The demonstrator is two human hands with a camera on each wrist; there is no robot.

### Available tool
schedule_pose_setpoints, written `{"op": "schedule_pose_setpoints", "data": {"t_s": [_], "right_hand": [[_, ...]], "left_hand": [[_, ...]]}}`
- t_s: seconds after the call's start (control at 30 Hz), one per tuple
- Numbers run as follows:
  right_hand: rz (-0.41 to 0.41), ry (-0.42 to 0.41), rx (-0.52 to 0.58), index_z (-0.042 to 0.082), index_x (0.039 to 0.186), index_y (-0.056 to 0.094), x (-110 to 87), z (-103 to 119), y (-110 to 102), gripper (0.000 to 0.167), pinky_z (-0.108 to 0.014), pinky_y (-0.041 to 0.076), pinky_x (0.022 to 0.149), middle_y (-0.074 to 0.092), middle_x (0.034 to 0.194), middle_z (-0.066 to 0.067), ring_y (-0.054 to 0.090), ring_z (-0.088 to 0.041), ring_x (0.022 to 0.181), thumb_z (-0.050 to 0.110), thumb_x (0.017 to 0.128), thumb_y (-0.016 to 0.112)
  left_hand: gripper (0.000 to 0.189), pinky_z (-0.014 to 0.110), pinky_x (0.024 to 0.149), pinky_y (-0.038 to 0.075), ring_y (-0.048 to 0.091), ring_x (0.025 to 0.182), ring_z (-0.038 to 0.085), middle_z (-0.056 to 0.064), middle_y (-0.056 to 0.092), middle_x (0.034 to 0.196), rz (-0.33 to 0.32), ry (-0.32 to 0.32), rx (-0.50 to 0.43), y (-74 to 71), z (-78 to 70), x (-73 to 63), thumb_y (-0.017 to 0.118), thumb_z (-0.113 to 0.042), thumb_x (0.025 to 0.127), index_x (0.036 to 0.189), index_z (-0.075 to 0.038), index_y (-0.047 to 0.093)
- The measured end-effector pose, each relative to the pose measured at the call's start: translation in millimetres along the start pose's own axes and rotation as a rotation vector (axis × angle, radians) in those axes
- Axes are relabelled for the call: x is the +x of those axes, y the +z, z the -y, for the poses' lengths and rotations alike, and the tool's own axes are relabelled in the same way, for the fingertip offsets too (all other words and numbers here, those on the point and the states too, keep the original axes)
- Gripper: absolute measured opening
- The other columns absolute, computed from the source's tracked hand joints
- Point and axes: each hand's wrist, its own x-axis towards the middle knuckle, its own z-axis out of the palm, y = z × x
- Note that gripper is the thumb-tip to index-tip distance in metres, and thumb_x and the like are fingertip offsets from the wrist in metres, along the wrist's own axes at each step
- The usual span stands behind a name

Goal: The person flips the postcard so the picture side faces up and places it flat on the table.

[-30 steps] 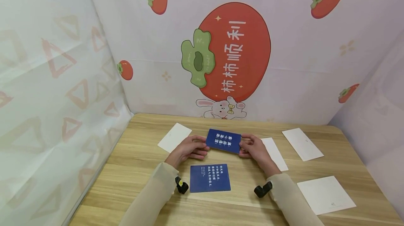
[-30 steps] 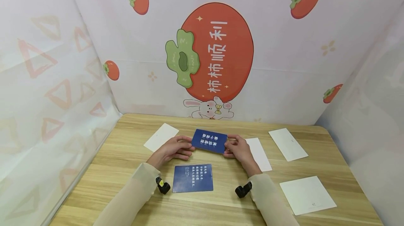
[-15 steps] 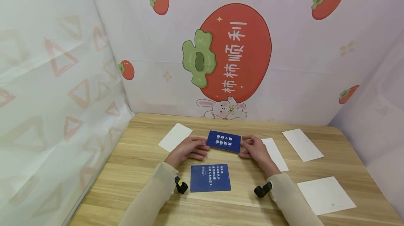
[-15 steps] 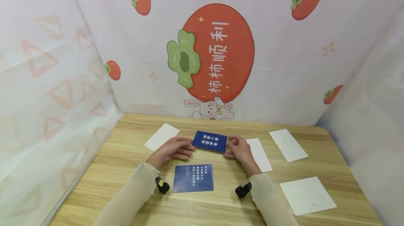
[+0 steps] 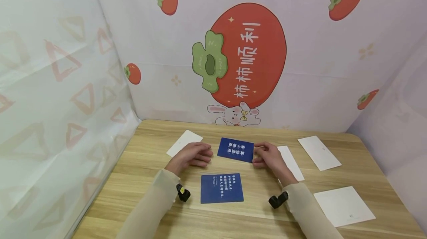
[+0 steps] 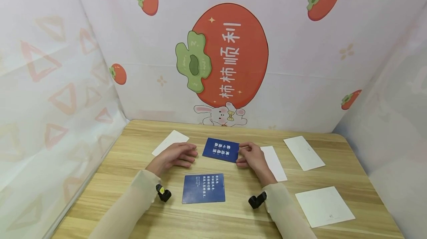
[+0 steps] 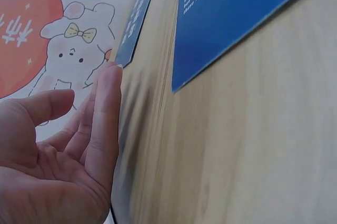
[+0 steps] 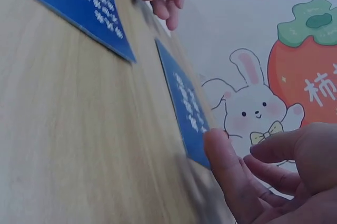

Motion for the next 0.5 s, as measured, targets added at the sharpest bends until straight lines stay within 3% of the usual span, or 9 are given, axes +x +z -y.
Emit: {"op": "schedule_pose_setpoints", "data": {"t_s": [0.23, 0.5], "right_hand": [[0.082, -0.019, 0.034, -0.002, 0.152, 0.052, 1.1, 5.8, 13.9, 0.040, -0.037, 0.071, 0.078, 0.066, 0.136, -0.028, 0.078, -0.018, 0.084, 0.015, 0.116, 0.051], [0.132, -0.025, 0.062, 0.001, 0.155, 0.051, 3.6, 11.2, 42.5, 0.044, -0.035, 0.071, 0.076, 0.063, 0.137, -0.026, 0.077, -0.019, 0.093, 0.009, 0.113, 0.057]], "left_hand": [[0.042, 0.041, 0.086, 0.071, 0.079, 0.097, 0.021, 0.015, 0.078, 0.125, -0.052, -0.020, 0.010, -19.1, -2.6, -3.0, 0.061, -0.027, 0.112, 0.144, 0.000, 0.062], [0.038, 0.034, 0.074, 0.071, 0.079, 0.086, 0.016, 0.013, 0.079, 0.121, -0.096, -0.030, 0.124, -44.3, -12.2, -9.9, 0.062, -0.026, 0.113, 0.142, -0.002, 0.064]]}}
